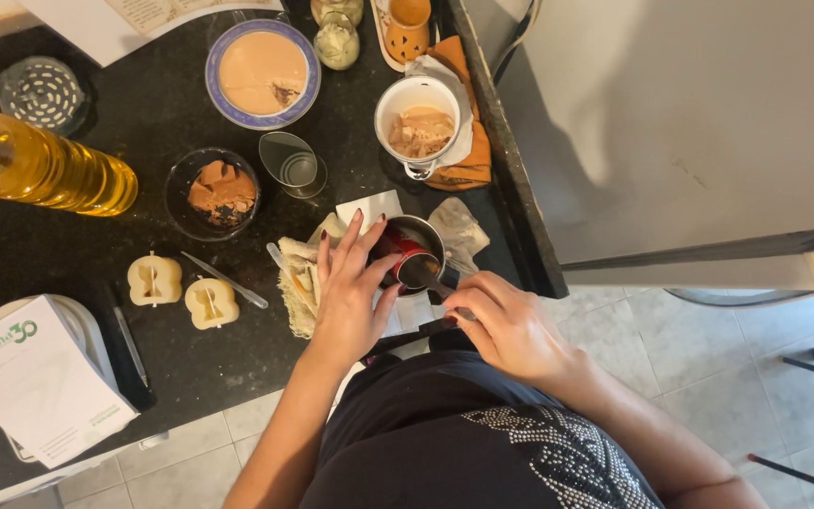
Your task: Preparing and pouring melted wax into molds to create candles.
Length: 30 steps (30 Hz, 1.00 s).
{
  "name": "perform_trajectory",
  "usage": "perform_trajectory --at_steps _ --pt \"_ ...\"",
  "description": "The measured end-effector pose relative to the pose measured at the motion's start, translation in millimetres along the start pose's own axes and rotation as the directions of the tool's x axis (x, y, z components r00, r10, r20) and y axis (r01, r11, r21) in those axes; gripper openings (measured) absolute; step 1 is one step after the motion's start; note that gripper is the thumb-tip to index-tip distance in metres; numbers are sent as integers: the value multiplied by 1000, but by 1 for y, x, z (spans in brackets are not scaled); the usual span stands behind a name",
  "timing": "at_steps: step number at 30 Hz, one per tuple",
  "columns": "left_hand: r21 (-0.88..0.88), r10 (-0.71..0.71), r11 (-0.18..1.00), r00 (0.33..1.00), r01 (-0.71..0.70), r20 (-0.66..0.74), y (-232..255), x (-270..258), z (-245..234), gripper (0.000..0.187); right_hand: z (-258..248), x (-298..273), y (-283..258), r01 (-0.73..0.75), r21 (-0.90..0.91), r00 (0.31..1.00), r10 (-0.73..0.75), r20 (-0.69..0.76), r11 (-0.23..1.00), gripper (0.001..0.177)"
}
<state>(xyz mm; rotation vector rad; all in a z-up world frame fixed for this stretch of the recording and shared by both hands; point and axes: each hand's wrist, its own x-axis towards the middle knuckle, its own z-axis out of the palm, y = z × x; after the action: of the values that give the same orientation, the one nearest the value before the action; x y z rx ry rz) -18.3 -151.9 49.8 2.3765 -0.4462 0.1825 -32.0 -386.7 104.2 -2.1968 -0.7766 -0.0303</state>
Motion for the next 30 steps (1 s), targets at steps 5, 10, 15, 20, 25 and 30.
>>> perform_trajectory --at_steps 5,10,15,20,25,30 --pt "3 -19 1000 1000 19 -10 -2 -3 -3 38 -1 -1 -2 3 13 999 -2 -39 1000 22" --pt "10 -27 1000 999 28 -43 -3 -7 -7 40 2 -1 -2 6 -19 1000 -6 -23 1000 21" --pt "16 -14 1000 1000 14 -28 -2 -9 -10 38 6 -5 -1 -33 -2 999 33 24 999 22" --pt "7 -31 999 999 31 -25 0 -10 -10 39 3 -2 -5 18 -39 1000 -19 -19 999 22" --pt "5 -26 1000 999 26 -21 0 -9 -6 42 3 -3 -6 1 -31 1000 -2 -15 1000 21" --pt "-19 -19 1000 1000 19 -1 1 -5 2 45 1 -3 -8 18 39 1000 -18 5 999 20"
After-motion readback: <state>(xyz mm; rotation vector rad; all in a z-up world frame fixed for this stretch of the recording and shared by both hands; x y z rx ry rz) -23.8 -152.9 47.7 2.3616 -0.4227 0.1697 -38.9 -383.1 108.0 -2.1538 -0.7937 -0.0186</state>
